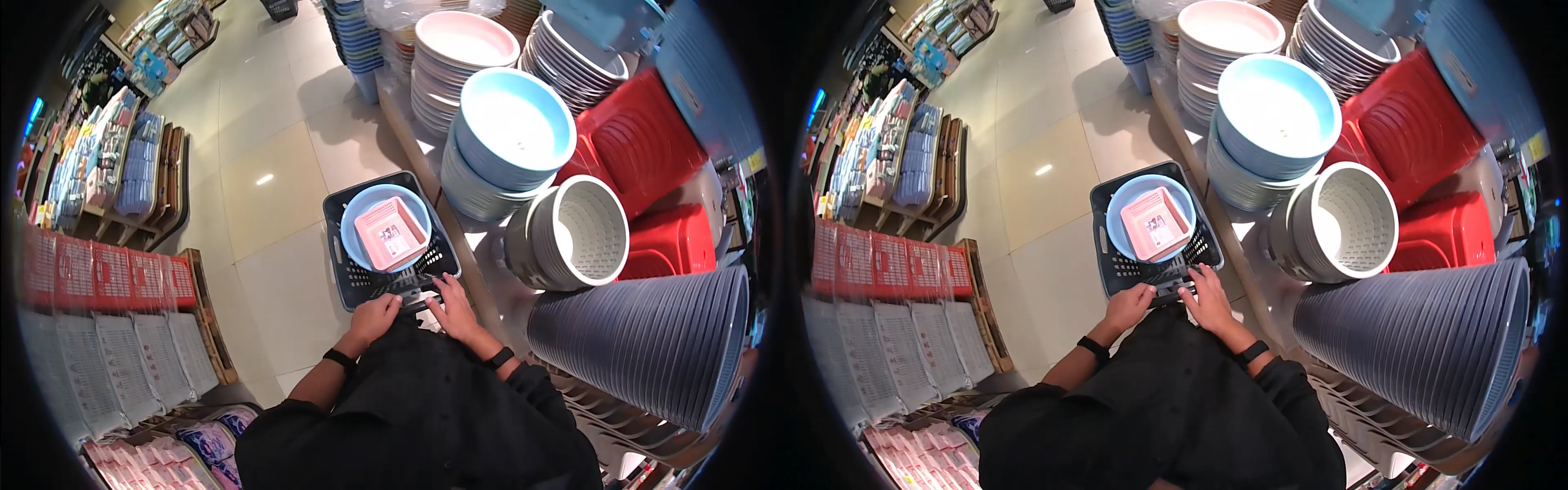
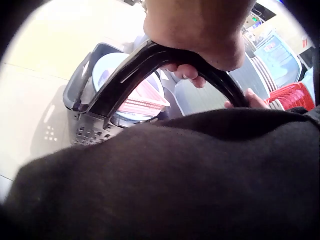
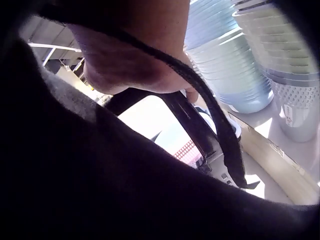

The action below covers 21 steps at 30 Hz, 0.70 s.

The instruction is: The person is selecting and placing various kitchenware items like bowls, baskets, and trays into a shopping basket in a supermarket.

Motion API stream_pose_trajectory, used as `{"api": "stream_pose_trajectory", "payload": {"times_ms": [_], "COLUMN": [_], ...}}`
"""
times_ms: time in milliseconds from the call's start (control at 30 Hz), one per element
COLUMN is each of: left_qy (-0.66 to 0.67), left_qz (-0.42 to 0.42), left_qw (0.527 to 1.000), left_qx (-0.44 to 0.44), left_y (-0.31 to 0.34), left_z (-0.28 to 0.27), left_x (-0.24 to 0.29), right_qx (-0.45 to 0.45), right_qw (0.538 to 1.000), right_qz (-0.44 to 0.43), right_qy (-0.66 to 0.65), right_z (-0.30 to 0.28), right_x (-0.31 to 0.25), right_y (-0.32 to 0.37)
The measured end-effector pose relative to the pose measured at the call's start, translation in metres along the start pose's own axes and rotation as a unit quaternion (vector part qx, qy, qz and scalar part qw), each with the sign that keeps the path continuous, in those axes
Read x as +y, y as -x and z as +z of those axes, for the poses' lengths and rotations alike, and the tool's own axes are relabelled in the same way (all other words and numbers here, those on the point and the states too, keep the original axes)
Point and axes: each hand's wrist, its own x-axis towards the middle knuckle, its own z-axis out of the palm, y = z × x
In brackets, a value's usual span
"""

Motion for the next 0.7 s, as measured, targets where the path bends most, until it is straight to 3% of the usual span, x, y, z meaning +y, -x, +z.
{"api": "stream_pose_trajectory", "payload": {"times_ms": [233,333,567,700], "left_qy": [-0.021,-0.010,-0.025,0.004], "left_qz": [-0.008,-0.018,-0.036,-0.040], "left_qw": [1.000,1.000,0.999,0.999], "left_qx": [-0.021,-0.017,-0.021,-0.028], "left_y": [-0.032,-0.049,-0.080,-0.090], "left_z": [-0.012,-0.018,-0.034,-0.046], "left_x": [-0.001,-0.003,-0.006,-0.004], "right_qx": [0.054,0.031,-0.031,-0.138], "right_qw": [0.998,0.999,0.999,0.989], "right_qz": [-0.015,0.019,-0.031,0.011], "right_qy": [0.008,-0.016,0.008,-0.042], "right_z": [-0.001,-0.007,-0.025,-0.037], "right_x": [-0.007,-0.011,-0.006,-0.004], "right_y": [-0.040,-0.058,-0.107,-0.142]}}
